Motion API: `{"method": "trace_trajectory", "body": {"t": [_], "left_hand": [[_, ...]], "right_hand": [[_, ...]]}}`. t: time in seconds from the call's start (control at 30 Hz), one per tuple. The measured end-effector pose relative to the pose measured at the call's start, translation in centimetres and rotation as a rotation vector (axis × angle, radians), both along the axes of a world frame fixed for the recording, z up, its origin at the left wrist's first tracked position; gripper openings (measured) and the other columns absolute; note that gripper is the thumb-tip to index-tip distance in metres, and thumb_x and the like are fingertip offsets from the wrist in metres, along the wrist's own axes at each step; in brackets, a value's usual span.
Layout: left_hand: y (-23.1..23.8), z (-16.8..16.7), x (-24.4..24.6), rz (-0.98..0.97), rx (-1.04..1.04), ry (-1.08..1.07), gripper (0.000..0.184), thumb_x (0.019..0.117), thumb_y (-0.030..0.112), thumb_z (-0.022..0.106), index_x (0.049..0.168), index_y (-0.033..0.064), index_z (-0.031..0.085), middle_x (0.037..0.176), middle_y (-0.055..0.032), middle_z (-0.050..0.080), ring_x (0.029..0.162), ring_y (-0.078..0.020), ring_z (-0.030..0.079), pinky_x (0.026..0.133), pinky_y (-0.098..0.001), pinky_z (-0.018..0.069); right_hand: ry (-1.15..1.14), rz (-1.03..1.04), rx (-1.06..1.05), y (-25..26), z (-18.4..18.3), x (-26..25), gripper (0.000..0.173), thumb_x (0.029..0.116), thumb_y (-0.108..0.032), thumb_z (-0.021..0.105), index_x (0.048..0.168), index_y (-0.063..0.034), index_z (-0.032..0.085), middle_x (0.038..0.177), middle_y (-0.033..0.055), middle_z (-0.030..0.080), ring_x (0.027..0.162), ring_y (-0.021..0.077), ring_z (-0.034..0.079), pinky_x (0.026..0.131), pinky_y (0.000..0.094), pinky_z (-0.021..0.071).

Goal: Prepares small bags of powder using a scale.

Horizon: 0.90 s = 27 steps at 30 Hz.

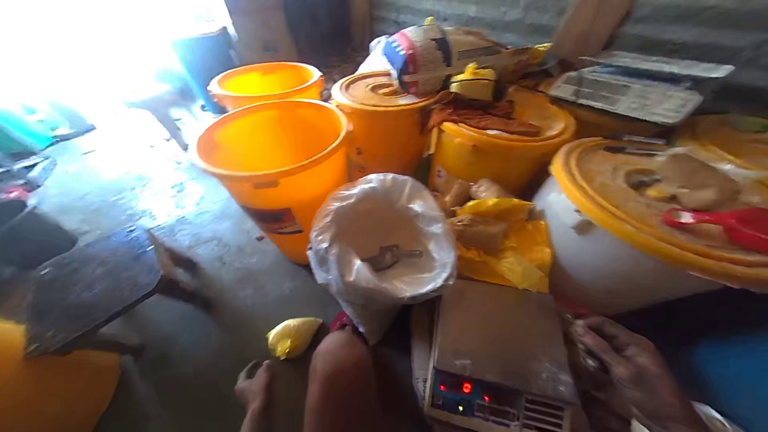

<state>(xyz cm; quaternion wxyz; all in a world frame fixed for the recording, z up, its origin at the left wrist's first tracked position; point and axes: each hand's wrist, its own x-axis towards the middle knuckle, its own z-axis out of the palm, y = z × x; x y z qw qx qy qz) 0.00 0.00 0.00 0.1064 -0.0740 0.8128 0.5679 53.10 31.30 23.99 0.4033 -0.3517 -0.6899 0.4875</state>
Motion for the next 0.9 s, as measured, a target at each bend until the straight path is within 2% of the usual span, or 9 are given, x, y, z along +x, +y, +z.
{"method": "trace_trajectory", "body": {"t": [0.17,0.3,0.37,0.43,0.47,0.57,0.67,0.8,0.9], "left_hand": [[6.1,16.9,-0.1,-0.173,0.143,0.276,0.044,0.1045,0.022,0.058,0.144,0.0044,0.05,0.114,-0.0134,0.062,0.073,-0.0116,0.061,0.061,-0.0321,0.0544],[13.9,29.7,5.3,-0.556,0.232,0.535,0.034,0.1017,0.024,0.06,0.13,0.0042,0.06,0.098,0.0002,0.068,0.069,-0.0026,0.064,0.057,-0.0208,0.0537],[18.1,33.8,9.5,-0.806,0.207,0.71,0.032,0.1006,0.024,0.06,0.123,0.0019,0.065,0.097,-0.0002,0.07,0.073,-0.0031,0.066,0.062,-0.0227,0.0569],[22.1,36.2,13.8,-1.035,0.069,0.859,0.034,0.1022,0.026,0.058,0.122,-0.0002,0.067,0.103,-0.0106,0.073,0.083,-0.0144,0.071,0.074,-0.0356,0.0601],[24.1,36.6,15.8,-1.142,-0.015,0.905,0.035,0.1034,0.027,0.057,0.123,0.0007,0.068,0.107,-0.0139,0.073,0.088,-0.0202,0.072,0.08,-0.042,0.0605],[30.1,34.8,21.4,-1.395,-0.303,0.938,0.036,0.1031,0.034,0.059,0.127,0.0093,0.068,0.113,-0.0106,0.072,0.096,-0.0237,0.072,0.086,-0.0471,0.0587],[35.2,29.3,26.0,-1.549,-0.563,0.991,0.042,0.0968,0.034,0.065,0.134,0.0152,0.065,0.129,-0.0131,0.066,0.117,-0.0317,0.065,0.096,-0.0551,0.0539],[39.4,21.4,29.9,-1.681,-0.803,1.162,0.06,0.0918,0.021,0.068,0.15,0.017,0.052,0.149,-0.019,0.05,0.137,-0.0413,0.048,0.103,-0.0604,0.0465],[41.4,19.5,31.0,-1.651,-0.78,1.24,0.039,0.0999,0.015,0.055,0.137,0.0187,0.065,0.144,-0.015,0.057,0.135,-0.0391,0.05,0.104,-0.0621,0.0433]], "right_hand": [[0.014,-0.035,0.017,0.2,0.2,-1.2,0.009,0.0962,-0.014,0.061,0.095,-0.0091,0.069,0.072,-0.0081,0.06,0.057,-0.0008,0.052,0.051,0.0158,0.0454],[-0.112,-0.004,0.088,0.4,0.0,-2.3,0.015,0.0971,-0.016,0.063,0.097,-0.0025,0.069,0.078,-0.0022,0.063,0.065,-0.0006,0.056,0.061,0.0165,0.0489],[-0.379,0.038,0.079,0.2,-0.1,-2.9,0.022,0.1,-0.025,0.061,0.103,-0.0051,0.07,0.085,0.0049,0.067,0.073,0.0113,0.063,0.07,0.0314,0.0544],[-0.657,0.147,0.022,0.0,0.1,-3.7,0.029,0.1024,-0.032,0.058,0.112,-0.0073,0.068,0.096,0.0126,0.07,0.089,0.0276,0.069,0.081,0.0523,0.0554],[-0.757,0.224,0.002,-0.1,0.0,-4.1,0.031,0.103,-0.033,0.057,0.115,-0.0069,0.068,0.102,0.0159,0.07,0.096,0.0333,0.069,0.085,0.0581,0.0537],[-0.97,0.483,-0.025,-0.3,-1.0,-4.8,0.036,0.1024,-0.035,0.061,0.123,-0.0053,0.066,0.114,0.0212,0.069,0.109,0.0411,0.066,0.092,0.0652,0.0497],[-1.103,0.632,-0.082,-0.6,-1.4,-5.1,0.041,0.0994,-0.035,0.067,0.123,-0.0019,0.066,0.116,0.0254,0.068,0.111,0.0451,0.065,0.092,0.0684,0.0488],[-1.083,0.588,-0.08,-0.5,-1.3,-4.8,0.04,0.0999,-0.032,0.065,0.125,-0.001,0.063,0.12,0.0254,0.067,0.117,0.0445,0.063,0.097,0.0659,0.0472],[-1.068,0.576,-0.076,-0.5,-0.7,-4.4,0.041,0.1009,-0.033,0.063,0.127,-0.0016,0.062,0.122,0.0246,0.066,0.118,0.0434,0.062,0.097,0.065,0.0472]]}}
